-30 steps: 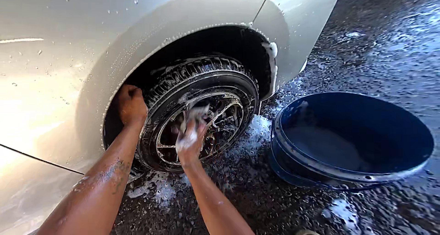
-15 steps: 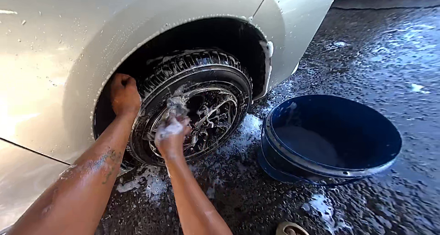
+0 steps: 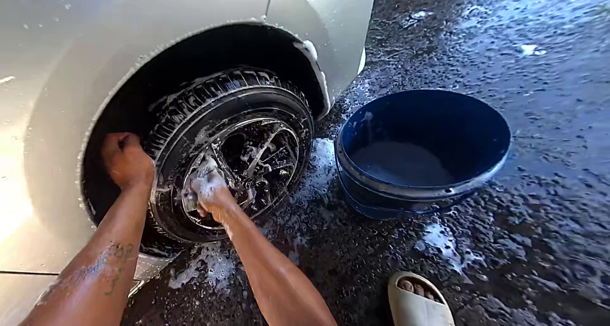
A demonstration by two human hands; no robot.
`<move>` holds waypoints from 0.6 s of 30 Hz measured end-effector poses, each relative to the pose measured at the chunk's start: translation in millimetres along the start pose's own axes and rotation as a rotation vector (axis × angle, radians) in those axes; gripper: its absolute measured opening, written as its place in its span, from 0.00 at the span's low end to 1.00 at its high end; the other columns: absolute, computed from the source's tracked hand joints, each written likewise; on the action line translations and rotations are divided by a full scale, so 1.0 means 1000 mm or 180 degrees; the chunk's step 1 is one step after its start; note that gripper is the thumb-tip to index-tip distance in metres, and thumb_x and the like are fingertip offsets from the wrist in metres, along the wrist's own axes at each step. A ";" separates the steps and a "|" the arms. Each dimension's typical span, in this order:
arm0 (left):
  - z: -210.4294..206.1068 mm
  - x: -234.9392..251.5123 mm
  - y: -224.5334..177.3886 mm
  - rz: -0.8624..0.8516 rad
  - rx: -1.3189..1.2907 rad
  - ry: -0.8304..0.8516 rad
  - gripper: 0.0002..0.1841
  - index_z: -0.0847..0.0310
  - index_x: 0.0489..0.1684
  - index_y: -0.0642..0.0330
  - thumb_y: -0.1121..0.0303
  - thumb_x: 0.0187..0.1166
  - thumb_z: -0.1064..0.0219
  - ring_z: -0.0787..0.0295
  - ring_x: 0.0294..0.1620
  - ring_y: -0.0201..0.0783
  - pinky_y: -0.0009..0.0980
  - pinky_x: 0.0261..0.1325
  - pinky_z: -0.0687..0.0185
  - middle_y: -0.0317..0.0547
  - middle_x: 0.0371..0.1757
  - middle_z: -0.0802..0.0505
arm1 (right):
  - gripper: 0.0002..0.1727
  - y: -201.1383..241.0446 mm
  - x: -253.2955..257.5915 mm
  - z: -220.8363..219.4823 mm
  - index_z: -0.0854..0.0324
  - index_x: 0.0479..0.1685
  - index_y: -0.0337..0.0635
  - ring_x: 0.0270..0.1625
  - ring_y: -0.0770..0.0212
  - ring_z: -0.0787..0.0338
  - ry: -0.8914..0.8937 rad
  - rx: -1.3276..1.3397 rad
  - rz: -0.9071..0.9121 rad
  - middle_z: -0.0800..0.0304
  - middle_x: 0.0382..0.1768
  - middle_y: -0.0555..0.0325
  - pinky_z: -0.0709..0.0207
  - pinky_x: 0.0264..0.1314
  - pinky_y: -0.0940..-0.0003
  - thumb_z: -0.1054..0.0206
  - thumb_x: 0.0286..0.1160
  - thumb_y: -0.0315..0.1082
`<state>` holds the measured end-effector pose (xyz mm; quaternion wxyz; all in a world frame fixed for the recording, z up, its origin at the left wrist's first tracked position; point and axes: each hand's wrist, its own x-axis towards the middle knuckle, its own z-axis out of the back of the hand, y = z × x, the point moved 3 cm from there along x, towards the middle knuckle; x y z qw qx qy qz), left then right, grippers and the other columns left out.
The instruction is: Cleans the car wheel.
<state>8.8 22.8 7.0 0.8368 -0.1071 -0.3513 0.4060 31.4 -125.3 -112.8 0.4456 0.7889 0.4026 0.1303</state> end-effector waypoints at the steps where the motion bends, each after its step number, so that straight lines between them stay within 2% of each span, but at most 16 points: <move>1: 0.000 -0.001 -0.001 0.0028 0.0025 -0.0006 0.22 0.14 0.62 0.55 0.52 0.85 0.46 0.16 0.70 0.50 0.59 0.74 0.27 0.53 0.64 0.09 | 0.13 0.007 0.000 0.003 0.22 0.53 0.40 0.12 0.66 0.26 0.0049 0.0051 -0.0047 0.20 0.21 0.55 0.29 0.12 0.71 0.41 0.86 0.41; 3: 0.001 0.001 -0.006 0.0054 0.0011 -0.0003 0.23 0.15 0.63 0.56 0.51 0.85 0.46 0.18 0.72 0.54 0.64 0.74 0.29 0.57 0.65 0.10 | 0.13 0.021 -0.008 0.004 0.22 0.48 0.40 0.10 0.66 0.26 0.0210 0.0373 0.0032 0.22 0.18 0.56 0.30 0.10 0.72 0.42 0.87 0.41; 5: 0.000 0.002 -0.004 0.0083 0.0000 -0.0045 0.22 0.14 0.61 0.54 0.51 0.84 0.45 0.17 0.71 0.52 0.62 0.74 0.29 0.55 0.64 0.10 | 0.12 0.010 -0.006 0.002 0.23 0.49 0.39 0.11 0.67 0.26 0.0336 0.0701 0.0066 0.21 0.19 0.56 0.28 0.11 0.73 0.43 0.88 0.39; 7: 0.001 -0.002 -0.001 0.0109 -0.0033 -0.0050 0.21 0.13 0.60 0.54 0.51 0.83 0.44 0.17 0.70 0.49 0.59 0.74 0.27 0.52 0.63 0.09 | 0.17 0.005 0.011 0.005 0.18 0.48 0.38 0.14 0.67 0.23 0.0330 0.0517 -0.0100 0.19 0.20 0.57 0.26 0.15 0.72 0.44 0.90 0.43; 9: 0.001 0.001 -0.005 0.0047 -0.0125 -0.0068 0.21 0.13 0.60 0.55 0.52 0.84 0.43 0.15 0.68 0.47 0.57 0.73 0.26 0.51 0.61 0.09 | 0.18 0.036 0.010 0.009 0.17 0.44 0.40 0.13 0.68 0.24 0.0269 0.0290 -0.0043 0.18 0.20 0.58 0.27 0.14 0.73 0.46 0.90 0.45; 11: -0.001 0.004 -0.001 -0.0003 -0.0218 -0.0078 0.19 0.13 0.58 0.55 0.54 0.83 0.42 0.15 0.66 0.43 0.53 0.71 0.25 0.50 0.59 0.08 | 0.16 0.055 -0.003 0.011 0.18 0.47 0.39 0.11 0.67 0.25 0.0107 0.0443 0.0229 0.17 0.20 0.54 0.30 0.11 0.74 0.45 0.90 0.42; 14: 0.001 -0.002 0.002 0.0034 -0.0155 -0.0032 0.19 0.13 0.59 0.53 0.53 0.83 0.43 0.15 0.67 0.41 0.51 0.72 0.25 0.47 0.60 0.08 | 0.20 0.034 0.006 0.012 0.17 0.45 0.40 0.12 0.67 0.24 0.0212 0.0225 0.0101 0.16 0.21 0.56 0.29 0.12 0.73 0.47 0.91 0.46; 18: 0.000 0.001 -0.009 -0.0073 -0.0313 -0.0059 0.20 0.13 0.58 0.57 0.54 0.85 0.43 0.15 0.67 0.45 0.54 0.72 0.26 0.52 0.60 0.09 | 0.18 0.031 0.007 0.014 0.18 0.41 0.41 0.12 0.66 0.31 0.0106 0.0326 0.0220 0.24 0.17 0.58 0.34 0.13 0.70 0.44 0.87 0.45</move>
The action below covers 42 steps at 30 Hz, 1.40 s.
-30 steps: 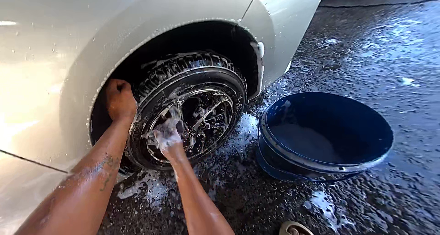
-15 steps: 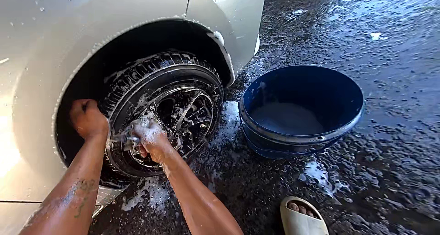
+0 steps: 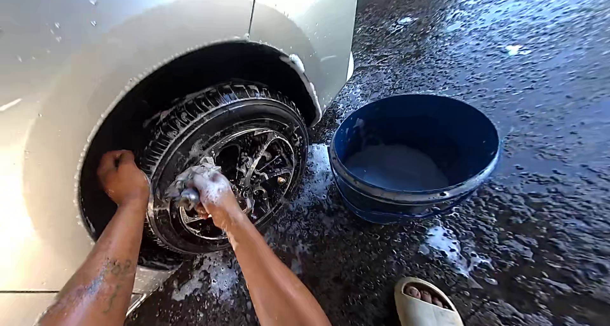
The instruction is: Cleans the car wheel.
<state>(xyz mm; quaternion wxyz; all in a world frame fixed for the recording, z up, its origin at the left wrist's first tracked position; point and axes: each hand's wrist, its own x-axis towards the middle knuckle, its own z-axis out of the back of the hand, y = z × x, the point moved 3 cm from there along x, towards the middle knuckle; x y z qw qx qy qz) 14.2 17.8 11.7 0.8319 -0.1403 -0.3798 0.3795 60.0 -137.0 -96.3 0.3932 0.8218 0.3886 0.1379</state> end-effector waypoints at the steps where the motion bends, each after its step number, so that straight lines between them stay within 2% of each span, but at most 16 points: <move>1: 0.002 -0.002 0.005 0.0010 0.0012 -0.0003 0.19 0.13 0.59 0.57 0.55 0.85 0.43 0.15 0.67 0.44 0.53 0.73 0.26 0.51 0.60 0.09 | 0.18 -0.006 0.006 -0.001 0.18 0.43 0.41 0.12 0.67 0.30 0.0055 0.0106 -0.0127 0.24 0.17 0.59 0.33 0.13 0.71 0.46 0.89 0.46; 4: 0.004 -0.003 0.009 -0.0011 0.0123 0.0036 0.20 0.13 0.59 0.56 0.53 0.87 0.43 0.14 0.67 0.45 0.54 0.73 0.25 0.51 0.60 0.08 | 0.18 -0.019 0.008 -0.006 0.16 0.46 0.39 0.17 0.66 0.22 0.0121 -0.0281 0.0173 0.17 0.22 0.58 0.25 0.19 0.69 0.48 0.90 0.41; 6: -0.001 0.001 0.004 -0.0066 0.0021 0.0024 0.20 0.14 0.59 0.59 0.54 0.87 0.43 0.15 0.66 0.46 0.55 0.73 0.26 0.54 0.60 0.09 | 0.12 -0.027 -0.012 -0.011 0.12 0.49 0.41 0.35 0.57 0.09 -0.0100 -0.1304 0.0732 0.08 0.37 0.52 0.13 0.39 0.52 0.41 0.85 0.35; 8: 0.000 -0.002 0.008 -0.0066 0.0027 -0.0008 0.19 0.13 0.58 0.59 0.55 0.87 0.43 0.14 0.66 0.45 0.53 0.73 0.26 0.53 0.59 0.08 | 0.14 -0.052 -0.020 -0.006 0.15 0.55 0.42 0.45 0.50 0.06 -0.0280 -0.1679 0.0477 0.06 0.45 0.47 0.13 0.49 0.41 0.37 0.83 0.41; 10: -0.002 -0.001 0.005 -0.0062 0.0066 -0.0052 0.19 0.13 0.57 0.58 0.55 0.86 0.43 0.14 0.66 0.45 0.53 0.73 0.25 0.52 0.59 0.08 | 0.14 -0.055 0.000 0.010 0.17 0.57 0.41 0.33 0.58 0.11 -0.0161 -0.1019 0.0391 0.09 0.37 0.51 0.13 0.36 0.55 0.39 0.86 0.40; 12: -0.001 -0.001 0.007 -0.0048 0.0095 -0.0084 0.19 0.13 0.57 0.58 0.55 0.86 0.43 0.14 0.66 0.46 0.55 0.73 0.25 0.53 0.60 0.08 | 0.13 -0.046 0.011 0.009 0.17 0.47 0.39 0.18 0.65 0.23 -0.0085 -0.0302 0.0277 0.18 0.24 0.56 0.25 0.20 0.67 0.42 0.87 0.40; 15: -0.001 0.001 0.007 -0.0190 0.0057 -0.0041 0.21 0.14 0.59 0.62 0.55 0.87 0.43 0.15 0.67 0.49 0.56 0.74 0.26 0.57 0.61 0.09 | 0.13 -0.032 -0.024 -0.005 0.16 0.59 0.44 0.28 0.61 0.12 -0.0125 -0.0379 0.0597 0.08 0.37 0.52 0.16 0.30 0.61 0.42 0.87 0.37; 20: -0.002 -0.001 0.007 -0.0112 0.0117 -0.0103 0.20 0.13 0.57 0.60 0.54 0.86 0.44 0.14 0.66 0.47 0.55 0.73 0.26 0.54 0.59 0.08 | 0.14 -0.034 -0.018 0.003 0.18 0.55 0.45 0.14 0.66 0.28 -0.0064 0.0047 0.0319 0.20 0.24 0.56 0.29 0.16 0.70 0.44 0.89 0.43; 25: -0.001 -0.004 0.007 -0.0101 0.0095 -0.0095 0.20 0.13 0.58 0.61 0.55 0.86 0.43 0.14 0.66 0.48 0.55 0.73 0.26 0.55 0.60 0.08 | 0.13 -0.055 -0.033 0.013 0.19 0.51 0.44 0.14 0.68 0.27 0.0100 0.0218 -0.0083 0.24 0.19 0.59 0.29 0.16 0.74 0.41 0.88 0.44; 28: -0.001 0.000 0.008 -0.0154 0.0039 -0.0147 0.19 0.12 0.56 0.60 0.56 0.86 0.42 0.14 0.65 0.46 0.53 0.72 0.26 0.54 0.58 0.08 | 0.14 -0.054 -0.011 -0.002 0.15 0.53 0.42 0.16 0.67 0.27 -0.0092 -0.0031 0.0230 0.19 0.24 0.57 0.28 0.18 0.71 0.42 0.89 0.41; 31: -0.002 0.000 0.011 -0.0178 0.0012 -0.0093 0.18 0.13 0.56 0.60 0.57 0.86 0.43 0.14 0.65 0.44 0.52 0.72 0.25 0.53 0.58 0.08 | 0.18 -0.017 0.019 -0.007 0.15 0.52 0.42 0.14 0.66 0.27 0.0063 -0.0307 -0.0099 0.19 0.22 0.57 0.30 0.16 0.70 0.46 0.91 0.45; 33: -0.002 0.002 0.011 -0.0193 -0.0005 -0.0111 0.18 0.13 0.56 0.60 0.58 0.86 0.43 0.14 0.65 0.44 0.52 0.72 0.25 0.52 0.57 0.08 | 0.15 0.027 0.010 0.002 0.15 0.51 0.40 0.14 0.66 0.26 -0.0067 -0.0229 0.0403 0.19 0.23 0.56 0.29 0.14 0.70 0.45 0.89 0.39; 35: -0.003 0.003 0.012 -0.0196 -0.0004 -0.0123 0.18 0.12 0.55 0.60 0.58 0.86 0.43 0.13 0.64 0.43 0.51 0.72 0.24 0.52 0.57 0.08 | 0.12 0.053 0.002 0.020 0.15 0.49 0.37 0.20 0.67 0.19 -0.0499 -0.0045 0.1648 0.11 0.30 0.55 0.24 0.19 0.71 0.44 0.83 0.30; 38: -0.002 -0.002 0.010 -0.0128 0.0052 -0.0125 0.18 0.12 0.56 0.60 0.58 0.86 0.44 0.13 0.64 0.46 0.54 0.71 0.24 0.53 0.57 0.07 | 0.15 0.030 0.007 0.040 0.15 0.59 0.33 0.48 0.62 0.09 -0.1232 -0.0535 0.2500 0.09 0.51 0.47 0.12 0.53 0.62 0.45 0.86 0.28; 40: -0.002 -0.001 0.009 -0.0143 0.0071 -0.0135 0.19 0.12 0.56 0.60 0.58 0.87 0.44 0.13 0.64 0.47 0.55 0.72 0.24 0.54 0.58 0.07 | 0.18 0.001 0.010 0.020 0.17 0.58 0.42 0.27 0.68 0.15 -0.1113 -0.0109 0.1410 0.11 0.35 0.55 0.17 0.30 0.69 0.49 0.93 0.43; 42: -0.002 -0.001 0.011 -0.0176 0.0037 -0.0104 0.18 0.12 0.57 0.61 0.58 0.87 0.43 0.13 0.64 0.48 0.55 0.72 0.25 0.55 0.58 0.08 | 0.26 -0.004 0.013 -0.001 0.21 0.54 0.43 0.12 0.63 0.21 -0.0612 0.0493 0.0732 0.15 0.21 0.54 0.24 0.11 0.67 0.56 0.94 0.55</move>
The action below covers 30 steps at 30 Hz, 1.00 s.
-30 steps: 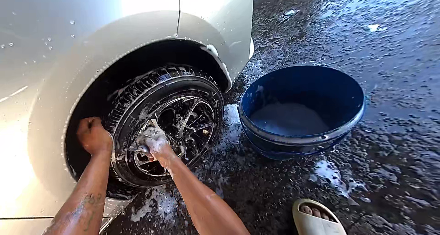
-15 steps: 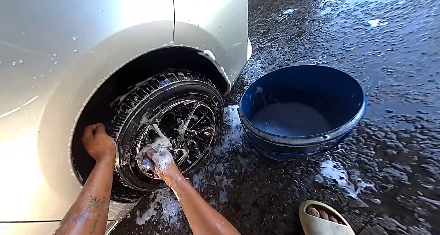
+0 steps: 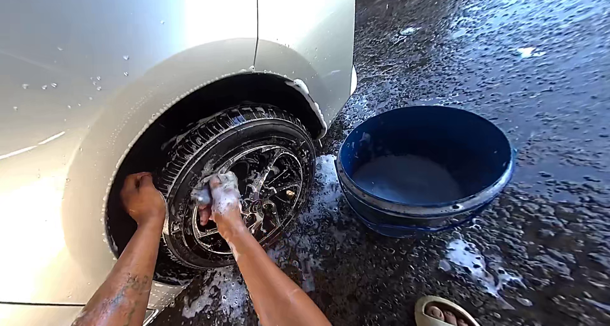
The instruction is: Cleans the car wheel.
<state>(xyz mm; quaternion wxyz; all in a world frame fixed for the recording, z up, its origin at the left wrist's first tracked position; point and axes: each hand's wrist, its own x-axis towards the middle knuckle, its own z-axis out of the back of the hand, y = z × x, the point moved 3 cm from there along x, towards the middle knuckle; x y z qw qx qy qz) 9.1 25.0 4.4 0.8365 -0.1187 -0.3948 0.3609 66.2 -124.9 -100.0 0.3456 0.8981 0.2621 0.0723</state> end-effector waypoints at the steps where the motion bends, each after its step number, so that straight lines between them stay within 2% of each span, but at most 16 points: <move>1: 0.000 0.000 -0.001 -0.0005 -0.0037 0.0034 0.18 0.13 0.58 0.62 0.59 0.87 0.44 0.13 0.65 0.49 0.57 0.73 0.25 0.57 0.59 0.08 | 0.27 0.008 0.009 0.001 0.23 0.56 0.43 0.11 0.62 0.21 0.0076 0.0255 -0.0155 0.16 0.20 0.53 0.25 0.10 0.67 0.59 0.95 0.55; 3: 0.002 0.000 -0.003 0.0013 -0.0032 0.0112 0.20 0.14 0.61 0.62 0.58 0.90 0.47 0.15 0.69 0.52 0.58 0.75 0.27 0.59 0.61 0.09 | 0.26 0.030 0.034 0.024 0.25 0.51 0.47 0.13 0.67 0.24 0.0123 0.1212 -0.0408 0.21 0.18 0.60 0.29 0.13 0.74 0.63 0.95 0.54; 4: 0.003 0.001 -0.003 0.0038 0.0012 0.0133 0.21 0.14 0.62 0.62 0.58 0.90 0.49 0.15 0.70 0.53 0.60 0.75 0.28 0.59 0.63 0.09 | 0.23 0.042 0.046 0.039 0.24 0.43 0.48 0.15 0.71 0.25 0.0096 0.2109 -0.0525 0.23 0.18 0.63 0.30 0.17 0.79 0.61 0.94 0.50; 6: 0.002 -0.001 -0.004 0.0110 0.0044 0.0162 0.22 0.15 0.63 0.61 0.56 0.90 0.50 0.15 0.69 0.55 0.61 0.74 0.27 0.60 0.62 0.09 | 0.24 0.073 0.057 0.058 0.27 0.31 0.53 0.18 0.74 0.23 0.0110 0.3737 -0.0803 0.24 0.19 0.69 0.25 0.22 0.82 0.61 0.90 0.54; 7: 0.002 -0.002 -0.005 0.0130 0.0039 0.0165 0.22 0.15 0.63 0.61 0.56 0.90 0.49 0.15 0.68 0.55 0.62 0.72 0.26 0.61 0.62 0.09 | 0.23 0.087 0.058 0.055 0.27 0.35 0.53 0.19 0.74 0.23 0.0071 0.3712 -0.0635 0.24 0.21 0.68 0.25 0.22 0.82 0.60 0.91 0.53; 9: 0.003 -0.001 -0.006 0.0143 0.0045 0.0160 0.21 0.15 0.61 0.62 0.57 0.89 0.47 0.14 0.66 0.55 0.63 0.70 0.24 0.60 0.59 0.09 | 0.20 0.096 0.049 0.026 0.25 0.49 0.48 0.16 0.71 0.24 -0.0286 0.1891 -0.0111 0.20 0.24 0.62 0.29 0.16 0.80 0.59 0.95 0.48; 11: 0.005 -0.004 -0.007 0.0172 0.0063 0.0204 0.20 0.16 0.61 0.61 0.57 0.89 0.47 0.13 0.65 0.56 0.63 0.68 0.24 0.60 0.58 0.09 | 0.24 0.073 0.026 0.002 0.25 0.59 0.41 0.13 0.64 0.21 -0.0493 0.0090 0.0224 0.16 0.23 0.55 0.24 0.12 0.68 0.60 0.96 0.50; 14: 0.003 -0.004 -0.012 0.0259 0.0129 0.0246 0.20 0.17 0.61 0.60 0.56 0.89 0.49 0.13 0.63 0.56 0.64 0.66 0.23 0.59 0.56 0.09 | 0.24 -0.001 -0.003 0.013 0.23 0.59 0.43 0.14 0.60 0.22 0.0091 -0.0885 0.0174 0.20 0.21 0.55 0.23 0.14 0.61 0.57 0.93 0.51; 17: 0.002 -0.005 -0.013 0.0344 0.0150 0.0288 0.21 0.17 0.63 0.59 0.55 0.89 0.50 0.14 0.66 0.59 0.68 0.66 0.25 0.61 0.59 0.09 | 0.18 -0.056 -0.019 0.066 0.16 0.58 0.40 0.32 0.58 0.08 0.0170 -0.2327 0.0521 0.08 0.34 0.52 0.10 0.37 0.53 0.48 0.91 0.40; 19: 0.003 -0.005 -0.010 0.0372 0.0127 0.0295 0.21 0.17 0.63 0.58 0.55 0.89 0.50 0.14 0.66 0.57 0.66 0.66 0.24 0.59 0.60 0.09 | 0.17 -0.050 -0.016 0.106 0.13 0.60 0.43 0.50 0.49 0.05 0.0414 -0.3752 0.0242 0.05 0.47 0.46 0.13 0.56 0.41 0.41 0.87 0.42; 21: 0.003 -0.004 -0.009 0.0324 0.0047 0.0383 0.21 0.18 0.64 0.58 0.55 0.90 0.50 0.14 0.66 0.57 0.65 0.66 0.24 0.59 0.61 0.09 | 0.20 -0.016 0.001 0.140 0.16 0.70 0.52 0.58 0.39 0.07 0.0789 -0.5172 0.0201 0.06 0.57 0.44 0.17 0.59 0.31 0.41 0.87 0.46; 22: 0.004 -0.007 -0.008 0.0299 0.0038 0.0435 0.21 0.19 0.66 0.56 0.55 0.91 0.52 0.14 0.66 0.57 0.66 0.65 0.23 0.59 0.61 0.10 | 0.21 0.005 0.013 0.157 0.17 0.73 0.56 0.57 0.36 0.07 0.0887 -0.5649 0.0419 0.07 0.58 0.43 0.17 0.56 0.29 0.41 0.87 0.46; 25: 0.005 -0.009 -0.005 0.0270 0.0150 0.0419 0.22 0.21 0.70 0.53 0.55 0.92 0.54 0.12 0.65 0.58 0.67 0.63 0.22 0.58 0.62 0.09 | 0.23 0.064 0.045 0.191 0.21 0.79 0.58 0.46 0.33 0.05 0.0269 -0.5864 0.1275 0.05 0.52 0.40 0.16 0.44 0.26 0.41 0.86 0.41; 26: 0.004 -0.010 -0.005 0.0301 0.0206 0.0377 0.21 0.20 0.70 0.51 0.55 0.91 0.53 0.12 0.65 0.57 0.67 0.63 0.22 0.57 0.62 0.08 | 0.21 0.073 0.050 0.197 0.18 0.75 0.59 0.46 0.33 0.05 -0.0007 -0.5732 0.1445 0.05 0.51 0.41 0.17 0.43 0.27 0.40 0.85 0.40; 28: 0.000 -0.008 -0.006 0.0312 0.0310 0.0295 0.21 0.19 0.69 0.49 0.54 0.89 0.53 0.11 0.64 0.57 0.67 0.62 0.21 0.56 0.61 0.08 | 0.19 0.061 0.046 0.189 0.16 0.71 0.56 0.46 0.35 0.05 -0.0232 -0.5243 0.1300 0.05 0.48 0.42 0.16 0.44 0.27 0.40 0.86 0.44; 30: 0.000 -0.009 -0.008 0.0303 0.0355 0.0291 0.22 0.19 0.69 0.50 0.55 0.89 0.53 0.11 0.64 0.58 0.67 0.62 0.21 0.56 0.60 0.08 | 0.19 0.014 0.030 0.163 0.16 0.67 0.53 0.47 0.40 0.05 -0.0293 -0.4620 0.0844 0.05 0.46 0.45 0.15 0.46 0.30 0.41 0.86 0.48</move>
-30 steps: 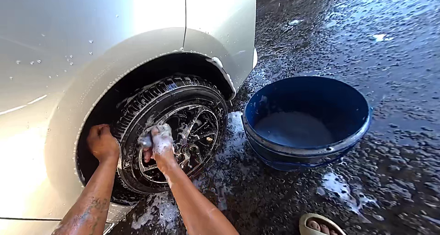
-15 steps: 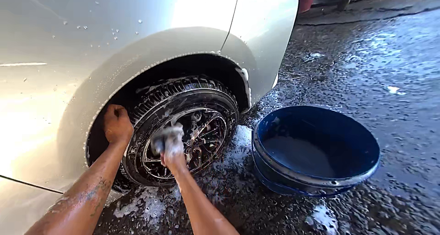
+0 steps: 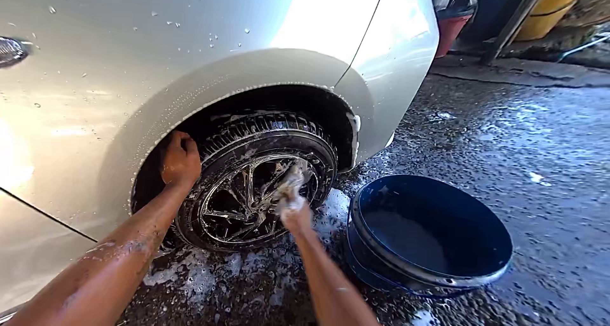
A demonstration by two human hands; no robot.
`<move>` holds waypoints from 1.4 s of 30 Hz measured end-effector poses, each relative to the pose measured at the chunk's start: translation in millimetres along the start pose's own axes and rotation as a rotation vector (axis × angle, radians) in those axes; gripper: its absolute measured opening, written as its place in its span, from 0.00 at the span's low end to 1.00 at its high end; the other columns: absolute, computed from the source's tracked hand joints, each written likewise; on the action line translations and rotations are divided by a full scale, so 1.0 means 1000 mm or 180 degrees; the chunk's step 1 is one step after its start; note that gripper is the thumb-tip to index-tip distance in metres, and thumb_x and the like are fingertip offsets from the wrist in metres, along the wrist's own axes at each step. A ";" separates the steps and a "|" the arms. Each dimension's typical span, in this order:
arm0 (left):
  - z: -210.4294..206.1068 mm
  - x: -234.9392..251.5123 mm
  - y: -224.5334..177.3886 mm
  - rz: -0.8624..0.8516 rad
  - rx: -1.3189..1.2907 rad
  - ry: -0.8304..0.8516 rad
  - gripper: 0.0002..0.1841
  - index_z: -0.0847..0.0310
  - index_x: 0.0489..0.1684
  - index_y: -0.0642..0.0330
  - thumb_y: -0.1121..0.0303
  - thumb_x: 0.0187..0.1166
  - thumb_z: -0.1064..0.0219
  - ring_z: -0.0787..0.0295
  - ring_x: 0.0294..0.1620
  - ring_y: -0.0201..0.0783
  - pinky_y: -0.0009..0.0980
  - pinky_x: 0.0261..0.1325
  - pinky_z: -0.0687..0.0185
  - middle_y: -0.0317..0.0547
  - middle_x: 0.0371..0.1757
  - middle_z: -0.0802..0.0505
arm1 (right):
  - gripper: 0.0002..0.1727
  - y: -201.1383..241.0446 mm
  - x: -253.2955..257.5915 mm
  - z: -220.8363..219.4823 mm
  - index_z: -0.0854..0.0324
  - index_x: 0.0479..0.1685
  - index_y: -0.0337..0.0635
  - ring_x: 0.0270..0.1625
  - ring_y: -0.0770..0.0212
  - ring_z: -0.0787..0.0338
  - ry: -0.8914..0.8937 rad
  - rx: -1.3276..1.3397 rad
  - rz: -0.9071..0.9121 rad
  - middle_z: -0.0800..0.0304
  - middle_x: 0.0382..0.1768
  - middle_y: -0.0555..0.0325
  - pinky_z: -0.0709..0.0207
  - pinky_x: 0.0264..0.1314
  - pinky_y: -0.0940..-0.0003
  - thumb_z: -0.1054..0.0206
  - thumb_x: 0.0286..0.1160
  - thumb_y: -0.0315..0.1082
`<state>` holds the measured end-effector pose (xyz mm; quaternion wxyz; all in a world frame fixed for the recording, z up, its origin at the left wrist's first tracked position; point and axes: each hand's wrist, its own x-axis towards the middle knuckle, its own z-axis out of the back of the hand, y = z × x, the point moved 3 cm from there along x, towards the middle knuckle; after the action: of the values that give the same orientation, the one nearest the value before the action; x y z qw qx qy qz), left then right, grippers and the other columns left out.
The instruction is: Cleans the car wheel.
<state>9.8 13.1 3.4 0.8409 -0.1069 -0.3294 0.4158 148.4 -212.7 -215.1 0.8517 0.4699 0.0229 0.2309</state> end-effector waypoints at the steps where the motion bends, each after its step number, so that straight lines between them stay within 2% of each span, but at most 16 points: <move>1: 0.000 0.000 0.000 0.0016 0.0010 0.0006 0.22 0.19 0.70 0.49 0.55 0.89 0.54 0.12 0.65 0.58 0.67 0.62 0.22 0.56 0.60 0.08 | 0.19 0.016 -0.015 -0.024 0.15 0.64 0.50 0.45 0.41 0.05 0.0046 0.0208 -0.0098 0.05 0.44 0.45 0.14 0.45 0.31 0.42 0.86 0.48; 6: 0.001 -0.003 0.005 0.0050 -0.0038 0.0036 0.22 0.19 0.70 0.47 0.54 0.90 0.54 0.11 0.63 0.59 0.68 0.60 0.21 0.56 0.59 0.07 | 0.22 0.056 -0.088 -0.082 0.18 0.65 0.44 0.49 0.50 0.05 0.1060 0.0800 -0.0472 0.06 0.45 0.49 0.13 0.55 0.43 0.48 0.89 0.47; 9: 0.001 0.002 0.004 0.0034 -0.0155 -0.0067 0.21 0.18 0.68 0.46 0.53 0.89 0.53 0.11 0.61 0.59 0.68 0.58 0.22 0.56 0.57 0.07 | 0.20 0.060 -0.056 -0.035 0.22 0.68 0.39 0.43 0.52 0.05 0.0202 0.1177 -0.0072 0.07 0.42 0.49 0.10 0.48 0.45 0.48 0.90 0.41; 11: 0.002 0.001 0.008 0.0068 -0.0144 -0.0083 0.21 0.17 0.67 0.45 0.53 0.89 0.52 0.11 0.64 0.57 0.67 0.61 0.22 0.54 0.59 0.07 | 0.24 0.077 -0.028 0.006 0.22 0.69 0.38 0.49 0.43 0.05 -0.0083 0.0775 0.0094 0.07 0.48 0.42 0.13 0.49 0.36 0.52 0.91 0.45; 13: 0.000 0.002 0.007 0.0047 -0.0136 -0.0075 0.21 0.16 0.67 0.45 0.53 0.89 0.53 0.12 0.65 0.55 0.66 0.62 0.22 0.52 0.60 0.07 | 0.25 0.092 0.006 0.019 0.19 0.64 0.36 0.50 0.45 0.06 -0.0470 0.0931 0.0013 0.07 0.47 0.41 0.14 0.53 0.38 0.53 0.90 0.45; 16: 0.000 -0.001 0.005 0.0044 -0.0154 -0.0099 0.21 0.17 0.67 0.46 0.53 0.88 0.52 0.12 0.64 0.56 0.66 0.61 0.22 0.52 0.58 0.07 | 0.20 0.132 0.005 -0.001 0.17 0.57 0.34 0.34 0.55 0.08 -0.0375 0.2030 0.0068 0.09 0.37 0.47 0.10 0.37 0.52 0.51 0.91 0.40; 18: 0.001 0.000 0.007 -0.0033 -0.0169 -0.0140 0.21 0.16 0.66 0.46 0.53 0.88 0.52 0.11 0.62 0.55 0.66 0.60 0.22 0.52 0.57 0.06 | 0.23 0.143 -0.022 -0.016 0.20 0.57 0.41 0.21 0.57 0.13 0.0053 0.2814 -0.0268 0.12 0.29 0.51 0.15 0.22 0.56 0.52 0.93 0.50; 20: 0.000 -0.004 0.009 -0.0086 -0.0190 -0.0149 0.21 0.16 0.66 0.46 0.53 0.89 0.52 0.10 0.62 0.55 0.65 0.60 0.22 0.52 0.56 0.06 | 0.23 0.130 -0.031 -0.010 0.21 0.64 0.46 0.23 0.59 0.16 -0.0056 0.3123 -0.0264 0.13 0.31 0.54 0.17 0.23 0.58 0.53 0.94 0.52; 22: 0.000 0.004 0.007 -0.0163 -0.0224 -0.0238 0.20 0.15 0.65 0.48 0.55 0.88 0.51 0.10 0.61 0.54 0.65 0.61 0.21 0.52 0.56 0.06 | 0.24 0.123 0.003 0.009 0.21 0.61 0.40 0.24 0.58 0.15 -0.0392 0.2908 -0.0193 0.14 0.32 0.52 0.16 0.24 0.56 0.58 0.93 0.46; 27: -0.001 -0.001 0.009 -0.0103 -0.0177 -0.0184 0.21 0.15 0.66 0.47 0.54 0.88 0.52 0.11 0.65 0.53 0.64 0.64 0.22 0.51 0.58 0.06 | 0.22 0.087 0.050 0.050 0.27 0.26 0.51 0.08 0.72 0.43 0.0702 0.3654 -0.0993 0.42 0.09 0.71 0.47 0.10 0.75 0.53 0.91 0.48; 30: 0.001 -0.001 0.006 -0.0074 -0.0170 -0.0212 0.22 0.15 0.66 0.49 0.54 0.88 0.52 0.11 0.65 0.55 0.66 0.64 0.24 0.54 0.58 0.06 | 0.25 0.046 0.063 0.047 0.37 0.18 0.54 0.08 0.73 0.40 0.0402 0.4611 -0.1690 0.42 0.06 0.72 0.40 0.14 0.76 0.61 0.93 0.45; 32: 0.002 -0.005 0.006 -0.0016 -0.0149 -0.0098 0.22 0.16 0.68 0.49 0.54 0.89 0.53 0.14 0.68 0.58 0.67 0.66 0.25 0.55 0.62 0.08 | 0.23 0.030 0.055 0.043 0.33 0.22 0.55 0.12 0.72 0.34 -0.0202 0.4833 -0.1745 0.35 0.10 0.71 0.33 0.18 0.74 0.58 0.93 0.43; 35: 0.001 -0.007 0.005 -0.0023 -0.0161 -0.0128 0.22 0.17 0.69 0.48 0.53 0.90 0.53 0.13 0.67 0.59 0.67 0.64 0.24 0.56 0.62 0.08 | 0.16 0.009 0.039 0.059 0.25 0.57 0.40 0.28 0.67 0.20 -0.1075 0.3520 -0.1207 0.22 0.31 0.60 0.19 0.34 0.68 0.54 0.95 0.40; 37: 0.001 -0.006 0.009 -0.0007 -0.0116 -0.0189 0.22 0.16 0.68 0.45 0.53 0.89 0.53 0.11 0.65 0.57 0.67 0.62 0.23 0.54 0.60 0.07 | 0.19 0.009 0.031 0.056 0.19 0.63 0.34 0.36 0.58 0.09 -0.1159 0.2213 -0.0473 0.10 0.39 0.49 0.11 0.43 0.55 0.48 0.90 0.38; 39: -0.002 -0.009 0.010 0.0027 -0.0119 -0.0152 0.22 0.16 0.68 0.43 0.52 0.88 0.53 0.11 0.63 0.56 0.67 0.60 0.22 0.53 0.59 0.06 | 0.19 0.015 0.010 0.038 0.17 0.64 0.41 0.43 0.47 0.05 -0.0584 0.0444 0.0136 0.06 0.42 0.45 0.11 0.47 0.41 0.42 0.86 0.42; 42: -0.001 -0.009 0.010 -0.0103 -0.0251 -0.0245 0.21 0.15 0.66 0.46 0.53 0.89 0.51 0.10 0.63 0.55 0.66 0.61 0.23 0.53 0.57 0.06 | 0.22 0.024 0.003 0.029 0.18 0.72 0.46 0.48 0.31 0.06 -0.0010 -0.1071 -0.0038 0.06 0.49 0.36 0.16 0.46 0.29 0.40 0.85 0.44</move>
<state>0.2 12.3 -6.0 0.8294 -0.1186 -0.3793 0.3926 149.7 -222.9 -178.7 0.9197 0.3209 -0.0147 0.2257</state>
